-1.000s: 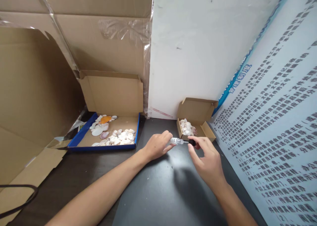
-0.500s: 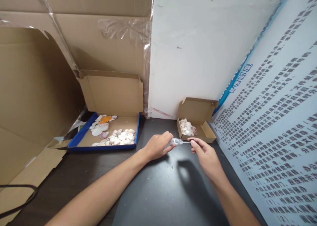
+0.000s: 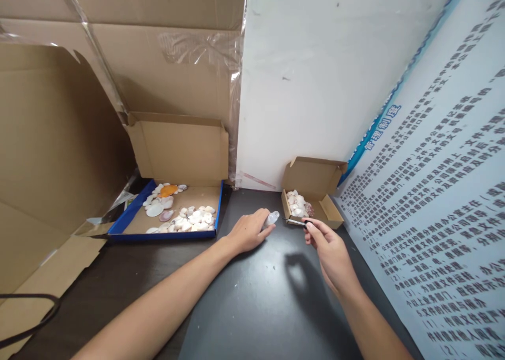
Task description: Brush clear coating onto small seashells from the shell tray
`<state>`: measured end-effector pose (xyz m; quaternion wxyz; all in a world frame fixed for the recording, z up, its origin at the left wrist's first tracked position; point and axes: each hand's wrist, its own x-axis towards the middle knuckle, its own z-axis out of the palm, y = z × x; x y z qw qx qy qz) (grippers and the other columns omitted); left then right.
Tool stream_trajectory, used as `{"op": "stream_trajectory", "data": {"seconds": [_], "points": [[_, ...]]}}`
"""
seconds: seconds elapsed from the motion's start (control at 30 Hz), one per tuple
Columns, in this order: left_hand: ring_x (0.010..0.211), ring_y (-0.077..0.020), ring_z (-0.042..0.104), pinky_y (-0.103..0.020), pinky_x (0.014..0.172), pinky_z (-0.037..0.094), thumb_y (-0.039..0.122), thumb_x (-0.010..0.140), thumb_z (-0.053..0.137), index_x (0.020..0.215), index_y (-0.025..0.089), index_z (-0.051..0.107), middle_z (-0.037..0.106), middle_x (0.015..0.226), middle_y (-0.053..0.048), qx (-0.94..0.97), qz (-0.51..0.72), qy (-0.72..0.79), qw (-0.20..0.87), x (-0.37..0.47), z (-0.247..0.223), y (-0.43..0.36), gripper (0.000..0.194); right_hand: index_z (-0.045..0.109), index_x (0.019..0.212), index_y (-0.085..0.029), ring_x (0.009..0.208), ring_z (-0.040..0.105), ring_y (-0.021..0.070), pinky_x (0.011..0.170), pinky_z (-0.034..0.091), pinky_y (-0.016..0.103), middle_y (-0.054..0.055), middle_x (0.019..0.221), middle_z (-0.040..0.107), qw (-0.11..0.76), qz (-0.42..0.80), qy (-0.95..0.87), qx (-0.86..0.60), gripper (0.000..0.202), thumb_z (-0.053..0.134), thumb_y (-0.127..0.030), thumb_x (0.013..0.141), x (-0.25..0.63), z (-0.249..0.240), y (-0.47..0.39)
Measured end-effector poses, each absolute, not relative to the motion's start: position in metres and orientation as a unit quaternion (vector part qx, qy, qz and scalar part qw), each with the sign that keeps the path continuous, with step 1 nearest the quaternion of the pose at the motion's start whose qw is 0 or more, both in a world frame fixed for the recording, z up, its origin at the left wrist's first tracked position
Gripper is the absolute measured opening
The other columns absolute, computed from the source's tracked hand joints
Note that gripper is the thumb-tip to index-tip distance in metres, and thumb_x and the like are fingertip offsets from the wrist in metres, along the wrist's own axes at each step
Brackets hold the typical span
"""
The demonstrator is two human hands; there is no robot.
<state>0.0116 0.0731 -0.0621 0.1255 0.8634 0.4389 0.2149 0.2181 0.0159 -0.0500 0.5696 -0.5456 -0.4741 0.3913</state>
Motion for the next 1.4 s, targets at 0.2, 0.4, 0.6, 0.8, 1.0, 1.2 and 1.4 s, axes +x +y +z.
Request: {"op": "stream_trajectory", "data": {"seconds": [0.2,0.4,0.6,0.8,1.0,1.2,1.4], "points": [[0.078,-0.0190,0.056,-0.029,0.067,0.040,0.042,0.092,0.044,0.089,0.021,0.051,0.059,0.088,-0.003,0.820,0.246,0.493,0.153,0.016,-0.069,0.090,0.022,0.069,0.102,-0.015,0.065,0.053,0.0160,0.062,0.048,0.029,0.004,0.074,0.059,0.569,0.364,-0.503,-0.539,0.040,0.069,-0.046,0.076,0.216,-0.045,0.013],[0.084,-0.0209,0.056,-0.031,0.074,0.041,0.039,0.092,0.044,0.092,0.019,0.054,0.060,0.092,-0.006,0.798,0.254,0.530,0.135,0.018,-0.077,0.114,0.022,0.068,0.100,-0.017,0.070,0.056,0.0175,0.060,0.048,0.028,0.004,0.077,0.059,0.561,0.344,-0.529,-0.536,0.038,0.070,-0.045,0.075,0.213,-0.043,0.012],[0.092,-0.0243,0.056,-0.035,0.080,0.040,0.036,0.090,0.047,0.093,0.017,0.057,0.063,0.095,-0.009,0.781,0.246,0.561,0.124,0.021,-0.082,0.125,0.022,0.067,0.098,-0.017,0.075,0.058,0.0187,0.065,0.049,0.029,0.005,0.083,0.061,0.556,0.339,-0.530,-0.543,0.038,0.072,-0.043,0.071,0.210,-0.038,0.009],[0.096,-0.0267,0.056,-0.037,0.084,0.040,0.038,0.089,0.049,0.091,0.017,0.058,0.064,0.098,-0.012,0.766,0.240,0.581,0.137,0.022,-0.084,0.128,0.023,0.067,0.097,-0.018,0.075,0.059,0.0188,0.066,0.050,0.030,0.005,0.082,0.062,0.555,0.330,-0.540,-0.540,0.036,0.072,-0.042,0.071,0.210,-0.039,0.009],[0.098,-0.0269,0.055,-0.038,0.086,0.039,0.034,0.084,0.052,0.100,0.019,0.051,0.062,0.099,-0.010,0.745,0.268,0.586,0.173,0.017,-0.079,0.117,0.021,0.067,0.096,-0.017,0.073,0.060,0.0195,0.064,0.050,0.030,0.006,0.082,0.064,0.551,0.335,-0.543,-0.538,0.036,0.072,-0.043,0.071,0.208,-0.038,0.009],[0.081,-0.0153,0.052,-0.027,0.074,0.042,0.012,0.081,0.033,0.096,0.021,0.041,0.054,0.089,-0.002,0.748,0.307,0.534,0.247,-0.003,-0.069,0.080,0.020,0.067,0.098,-0.018,0.076,0.061,0.0197,0.067,0.050,0.029,0.006,0.082,0.064,0.545,0.356,-0.546,-0.528,0.036,0.070,-0.045,0.074,0.204,-0.053,0.009],[0.064,-0.0102,0.038,-0.022,0.061,0.035,0.016,0.078,0.045,0.092,0.021,0.041,0.040,0.073,0.005,0.700,0.365,0.423,0.445,-0.021,-0.074,0.052,0.015,0.067,0.097,-0.018,0.070,0.058,0.0181,0.066,0.050,0.029,0.004,0.078,0.061,0.526,0.361,-0.561,-0.527,0.035,0.067,-0.046,0.076,0.192,-0.065,0.005]]}}
